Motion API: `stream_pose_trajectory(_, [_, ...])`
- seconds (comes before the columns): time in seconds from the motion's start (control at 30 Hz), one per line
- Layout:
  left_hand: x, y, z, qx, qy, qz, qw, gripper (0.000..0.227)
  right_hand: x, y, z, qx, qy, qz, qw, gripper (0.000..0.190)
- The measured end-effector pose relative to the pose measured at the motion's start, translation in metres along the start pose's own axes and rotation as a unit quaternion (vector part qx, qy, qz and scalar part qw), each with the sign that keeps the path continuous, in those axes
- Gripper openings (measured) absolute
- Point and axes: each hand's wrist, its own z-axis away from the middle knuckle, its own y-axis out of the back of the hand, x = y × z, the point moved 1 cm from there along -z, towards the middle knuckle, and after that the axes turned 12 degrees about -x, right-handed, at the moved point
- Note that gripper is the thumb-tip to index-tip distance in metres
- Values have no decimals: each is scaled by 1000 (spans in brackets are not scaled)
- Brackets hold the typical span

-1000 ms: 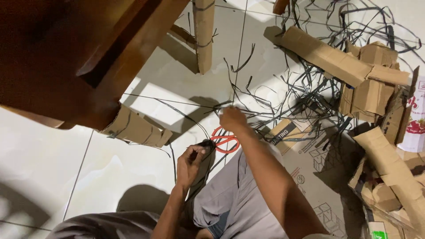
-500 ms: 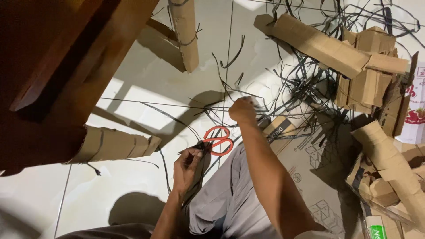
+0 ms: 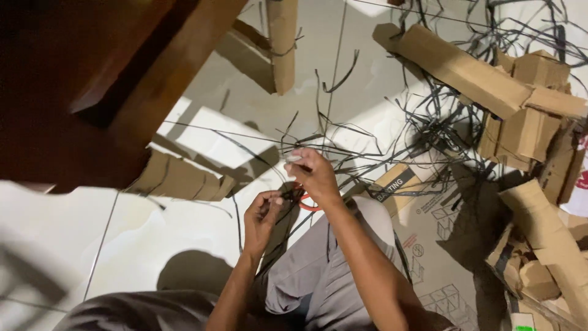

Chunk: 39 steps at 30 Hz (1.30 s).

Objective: Wrapping a wooden chair leg with protective cardboard and securing it with plastic ties

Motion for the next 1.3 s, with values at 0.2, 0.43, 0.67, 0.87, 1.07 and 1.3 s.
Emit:
stream_pose_trajectory(0.2, [31, 5, 13, 14, -52, 58, 997, 41, -25, -15, 31, -116, -77, -102, 985, 33])
stream_pose_trajectory(0.43, [29, 15, 17, 47, -77, 97, 991, 20, -13, -23, 40, -233, -102, -84, 964, 17])
stream_pose_trajectory(0.67, [26, 31, 20, 177, -31, 280, 943, 19, -11, -17, 40, -211, -101, -118, 965, 17])
stream_pose_trajectory(0.87, [14, 51, 22, 234, 3, 389, 891, 14, 20, 3, 20, -81, -92, -268, 955, 21])
stream_pose_trajectory(1.07, [7, 52, 23, 269, 2, 401, 876, 15, 34, 20, 15, 34, -70, -344, 936, 17])
stream_pose_trajectory(1.3, [-18, 57, 13, 269, -8, 389, 881, 15, 5, 9, 30, 123, 17, -368, 921, 29])
